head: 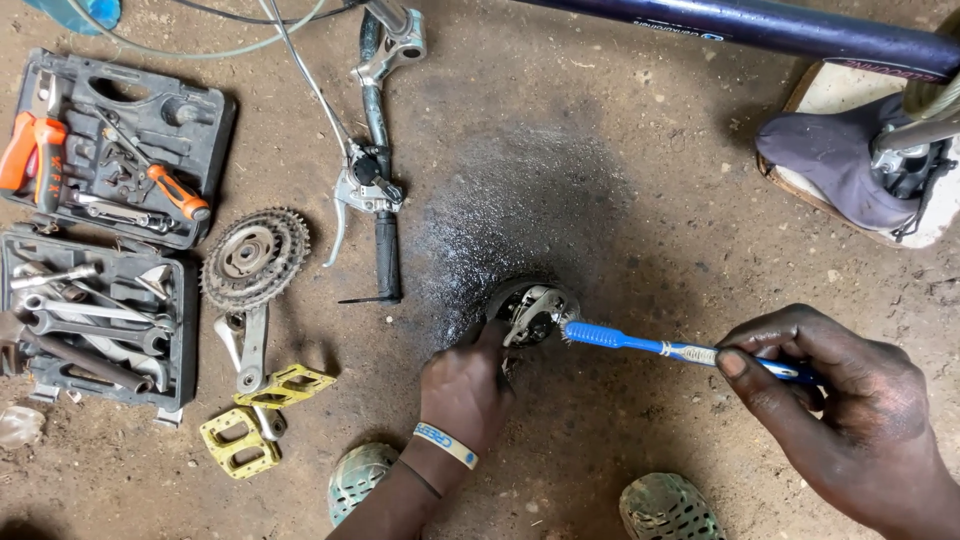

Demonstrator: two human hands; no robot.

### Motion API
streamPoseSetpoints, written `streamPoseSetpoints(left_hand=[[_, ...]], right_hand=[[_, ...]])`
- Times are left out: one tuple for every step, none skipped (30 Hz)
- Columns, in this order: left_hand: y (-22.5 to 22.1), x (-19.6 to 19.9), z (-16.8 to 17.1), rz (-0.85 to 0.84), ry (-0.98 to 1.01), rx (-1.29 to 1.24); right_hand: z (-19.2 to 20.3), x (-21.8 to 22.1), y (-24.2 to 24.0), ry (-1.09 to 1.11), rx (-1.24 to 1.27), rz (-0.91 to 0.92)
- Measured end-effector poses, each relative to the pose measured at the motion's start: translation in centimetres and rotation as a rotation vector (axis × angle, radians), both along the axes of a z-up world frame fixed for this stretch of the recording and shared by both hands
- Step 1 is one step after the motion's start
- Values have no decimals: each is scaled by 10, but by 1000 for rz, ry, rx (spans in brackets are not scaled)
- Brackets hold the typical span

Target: Cleaning a bicycle derailleur and chain using a toothbrush.

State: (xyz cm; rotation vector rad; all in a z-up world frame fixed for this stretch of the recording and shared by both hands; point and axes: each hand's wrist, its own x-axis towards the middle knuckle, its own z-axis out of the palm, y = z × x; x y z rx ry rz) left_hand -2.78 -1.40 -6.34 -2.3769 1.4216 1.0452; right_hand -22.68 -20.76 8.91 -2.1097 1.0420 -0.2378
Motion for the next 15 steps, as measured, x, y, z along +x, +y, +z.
streamPoseSetpoints(left_hand=[[6,0,-8,186,94,-108],[12,0,-16,373,186,-217],[11,3,-5,375,185,-217],[8,6,5,475,230,-298],[6,10,15,574,275,-379],[7,14,18,574,274,-379],[9,17,21,619,377,-528],[10,22,23,661,479,-678],[14,24,21,661,476,-679],[18,25,19,712,582,-758],[22,26,16,762,689,-837],[21,27,23,762,687,-838],[21,29,29,735,683,-899],[21,31,36,707,677,-958],[21,31,37,706,676,-958]], right_hand=[[-2,-1,0,-16,19,-9],[-3,-2,-1,-33,37,-17],[-4,-3,-1,-33,38,-15],[-6,-4,-1,-18,32,-21],[-7,-4,-2,-4,27,-26],[-8,-4,-2,-4,27,-25],[-8,-5,-3,-22,48,-32],[-9,-4,-3,-43,69,-39],[-9,-4,-2,-45,69,-39],[-8,-4,-2,-39,71,-53],[-8,-3,-2,-33,74,-67],[-8,-4,-2,-34,73,-66],[-9,-4,-1,-46,80,-69],[-9,-4,-1,-58,88,-73],[-10,-4,0,-59,88,-73]])
